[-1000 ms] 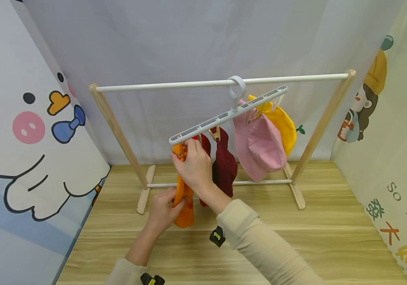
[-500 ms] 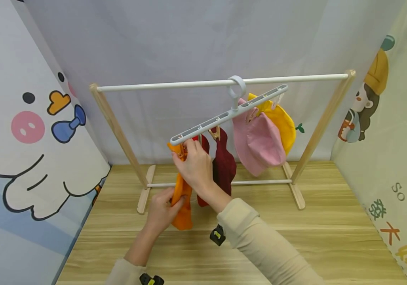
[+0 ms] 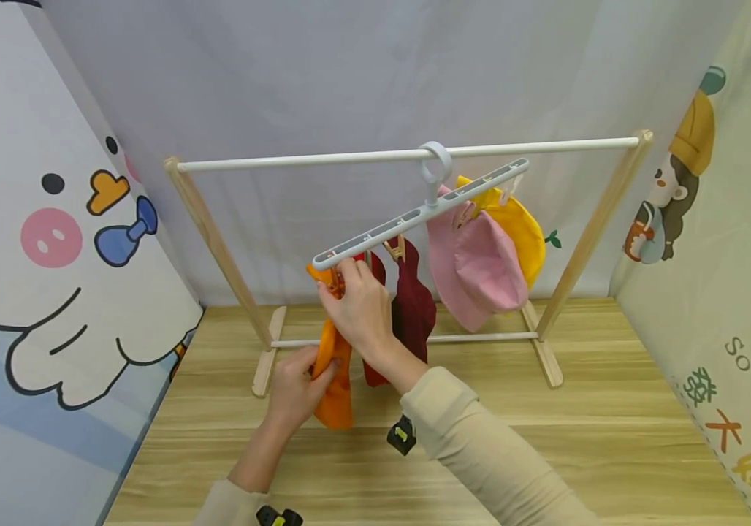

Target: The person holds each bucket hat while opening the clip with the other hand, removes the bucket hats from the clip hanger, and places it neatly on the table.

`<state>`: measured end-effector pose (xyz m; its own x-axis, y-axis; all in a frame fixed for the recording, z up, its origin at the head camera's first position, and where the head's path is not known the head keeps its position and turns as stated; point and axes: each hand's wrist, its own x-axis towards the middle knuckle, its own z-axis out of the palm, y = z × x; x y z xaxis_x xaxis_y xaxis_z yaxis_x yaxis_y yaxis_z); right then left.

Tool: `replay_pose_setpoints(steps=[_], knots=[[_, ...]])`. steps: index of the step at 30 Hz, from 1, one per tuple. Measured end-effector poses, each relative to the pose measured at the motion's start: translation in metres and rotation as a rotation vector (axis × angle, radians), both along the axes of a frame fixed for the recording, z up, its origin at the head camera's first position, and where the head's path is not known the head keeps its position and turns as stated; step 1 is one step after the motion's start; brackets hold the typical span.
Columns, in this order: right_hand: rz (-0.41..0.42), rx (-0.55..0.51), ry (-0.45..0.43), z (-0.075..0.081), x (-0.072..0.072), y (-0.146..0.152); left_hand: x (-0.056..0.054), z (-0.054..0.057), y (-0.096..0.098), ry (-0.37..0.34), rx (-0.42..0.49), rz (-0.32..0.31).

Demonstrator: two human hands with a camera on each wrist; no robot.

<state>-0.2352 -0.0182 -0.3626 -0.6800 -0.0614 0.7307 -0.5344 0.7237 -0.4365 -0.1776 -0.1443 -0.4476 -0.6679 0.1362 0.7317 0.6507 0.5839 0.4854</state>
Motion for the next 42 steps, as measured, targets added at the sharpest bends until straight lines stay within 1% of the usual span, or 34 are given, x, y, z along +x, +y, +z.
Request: replay_pose_setpoints(steps=[8,16,22,30,36,42], knots=[[0.012,-0.018,0.002,-0.001,-0.001,0.001,-0.001,0.003,0.000,-0.013,0.007,0.011],[0.015,-0.032,0.008,-0.002,0.000,0.002,-0.001,0.003,0.000,-0.025,-0.007,0.026],[0.011,-0.036,0.003,-0.002,0.001,0.003,-0.001,0.005,0.001,-0.016,-0.019,0.036],[0.007,-0.045,0.013,0.001,0.002,0.002,-0.002,0.008,-0.001,-0.076,-0.036,0.066],[0.017,-0.049,0.004,0.001,0.002,0.002,-0.003,0.007,-0.005,-0.077,-0.066,0.086],[0.014,-0.051,0.023,0.002,0.002,0.000,-0.004,0.007,-0.010,-0.089,-0.088,0.110]])
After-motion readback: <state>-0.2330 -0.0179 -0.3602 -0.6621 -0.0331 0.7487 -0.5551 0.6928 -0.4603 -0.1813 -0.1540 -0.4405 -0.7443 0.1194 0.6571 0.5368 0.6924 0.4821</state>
